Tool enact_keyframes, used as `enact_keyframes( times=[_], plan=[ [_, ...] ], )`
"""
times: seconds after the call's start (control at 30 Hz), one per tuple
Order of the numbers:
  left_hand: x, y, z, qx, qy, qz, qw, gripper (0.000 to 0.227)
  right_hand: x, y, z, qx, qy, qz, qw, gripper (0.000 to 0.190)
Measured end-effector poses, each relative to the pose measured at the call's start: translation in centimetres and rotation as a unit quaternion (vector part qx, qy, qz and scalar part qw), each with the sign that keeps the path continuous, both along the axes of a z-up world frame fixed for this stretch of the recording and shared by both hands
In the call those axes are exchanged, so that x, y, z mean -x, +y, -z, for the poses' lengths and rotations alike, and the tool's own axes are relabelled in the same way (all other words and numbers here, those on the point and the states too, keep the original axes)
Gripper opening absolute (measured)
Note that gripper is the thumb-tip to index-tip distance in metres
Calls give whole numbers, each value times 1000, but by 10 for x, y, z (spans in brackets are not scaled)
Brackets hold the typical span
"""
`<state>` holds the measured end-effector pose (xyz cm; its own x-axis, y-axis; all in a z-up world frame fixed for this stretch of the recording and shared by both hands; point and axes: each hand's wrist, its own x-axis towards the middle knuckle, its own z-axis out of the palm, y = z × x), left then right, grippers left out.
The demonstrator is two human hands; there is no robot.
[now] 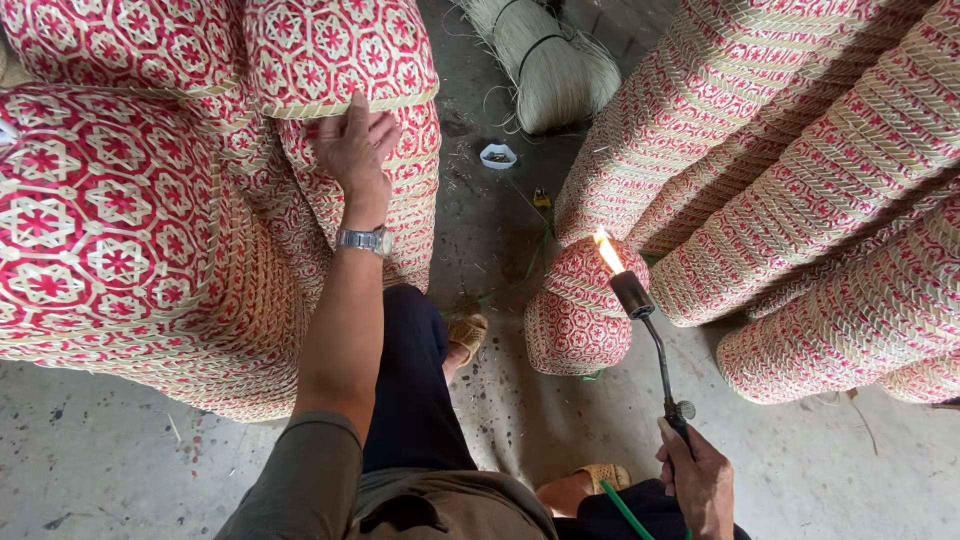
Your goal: The person uses a blowtorch to sear the surface of woven baskets. They hold the basket with one hand and the torch with the other, rotating the basket to apply flame to different areas.
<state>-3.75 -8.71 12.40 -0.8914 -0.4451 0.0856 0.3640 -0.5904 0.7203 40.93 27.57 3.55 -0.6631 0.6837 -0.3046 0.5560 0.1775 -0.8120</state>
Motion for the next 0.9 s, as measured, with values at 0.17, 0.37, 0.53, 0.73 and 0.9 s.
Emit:
enact_keyframes(
  times=[0.17, 0.37, 0.53, 0.73, 0.9],
  plan=[
    [-25, -23, 20, 162, -9, 48, 985, 31, 1, 0, 1, 15, 5, 8, 1000, 38],
    [-23, -42, -10, 568, 65, -289, 768, 41, 5, 0, -5, 2, 19, 5, 1000, 37],
    [20, -59, -59, 773, -15, -256, 581, 125, 5, -8, -12, -8, 44, -12, 999, 40],
    [51, -92, -35, 766, 49, -220, 602, 130, 1, -8, -18, -6, 65, -9, 998, 41],
    [55, -104, -24, 750, 97, -236, 610, 120, -2, -5, -27, -5, 87, 14, 996, 40]
  ],
)
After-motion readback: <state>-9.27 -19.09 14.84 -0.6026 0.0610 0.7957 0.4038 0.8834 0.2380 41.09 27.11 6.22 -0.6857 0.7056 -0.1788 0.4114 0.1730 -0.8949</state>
